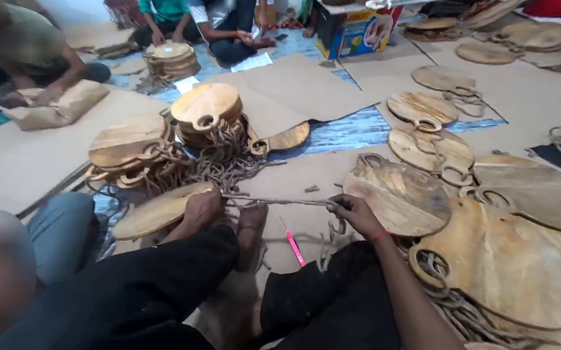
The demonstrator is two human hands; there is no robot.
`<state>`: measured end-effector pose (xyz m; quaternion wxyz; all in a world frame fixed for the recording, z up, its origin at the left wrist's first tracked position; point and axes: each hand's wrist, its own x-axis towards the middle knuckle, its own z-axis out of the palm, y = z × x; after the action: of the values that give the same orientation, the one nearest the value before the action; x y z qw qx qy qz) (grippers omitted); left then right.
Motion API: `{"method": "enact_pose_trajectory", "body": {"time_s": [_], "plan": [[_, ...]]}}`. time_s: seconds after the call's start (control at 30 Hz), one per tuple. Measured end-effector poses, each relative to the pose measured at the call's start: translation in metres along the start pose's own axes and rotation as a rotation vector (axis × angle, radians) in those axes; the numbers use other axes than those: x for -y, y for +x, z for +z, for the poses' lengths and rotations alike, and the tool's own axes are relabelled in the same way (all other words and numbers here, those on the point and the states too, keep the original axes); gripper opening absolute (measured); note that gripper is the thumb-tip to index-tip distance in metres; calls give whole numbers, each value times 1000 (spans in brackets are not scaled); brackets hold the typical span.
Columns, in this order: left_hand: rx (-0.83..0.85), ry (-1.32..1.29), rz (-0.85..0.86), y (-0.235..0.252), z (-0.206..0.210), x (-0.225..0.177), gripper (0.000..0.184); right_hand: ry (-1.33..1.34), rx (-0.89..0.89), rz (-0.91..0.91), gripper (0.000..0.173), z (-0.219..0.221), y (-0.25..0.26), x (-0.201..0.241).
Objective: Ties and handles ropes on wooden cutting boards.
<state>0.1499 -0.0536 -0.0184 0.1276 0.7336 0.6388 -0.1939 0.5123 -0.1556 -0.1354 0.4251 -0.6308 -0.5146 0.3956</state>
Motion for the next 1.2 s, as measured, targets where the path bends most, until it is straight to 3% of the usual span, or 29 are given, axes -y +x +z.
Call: {"method": "enact_pose_trajectory", "body": {"time_s": [0.2, 0.33, 0.47, 0.53, 0.63, 0.73, 0.8, 0.87, 0.93, 1.03, 1.13, 1.2], "plan": [[133, -320, -35, 34, 35, -2, 60, 232, -202, 255, 28, 33, 14, -17], [-74, -355, -31, 110, 91, 27, 74, 280, -220, 252, 45, 37, 18, -15], [-78, -308, 15, 123, 76, 32, 61, 214, -222, 168, 42, 42, 16, -7], [-59, -382, 179, 115, 64, 18, 56, 141, -182, 104, 40, 48, 13, 4], [-37, -508, 596, 84, 34, -22, 49, -9, -78, -57, 37, 67, 5, 25], [58, -592, 943, 47, -3, -59, 55, -99, -10, -277, 37, 96, 9, 58], [82, -511, 1011, 37, -17, -63, 57, -87, 18, -311, 40, 111, 11, 78], [12, -374, 969, 31, -22, -55, 46, -115, 10, -279, 39, 117, 10, 89], [-65, -59, 922, 20, -33, -46, 37, -242, -40, -251, 26, 119, 7, 95], [-206, 306, 1063, 12, -38, -33, 22, -272, 73, -72, 31, 128, -13, 110], [-236, 464, 1214, 15, -50, -25, 45, 258, 185, 184, 27, 149, -30, 128], [-235, 522, 1236, 15, -60, -25, 43, 639, 186, 381, 27, 156, -43, 144]]}}
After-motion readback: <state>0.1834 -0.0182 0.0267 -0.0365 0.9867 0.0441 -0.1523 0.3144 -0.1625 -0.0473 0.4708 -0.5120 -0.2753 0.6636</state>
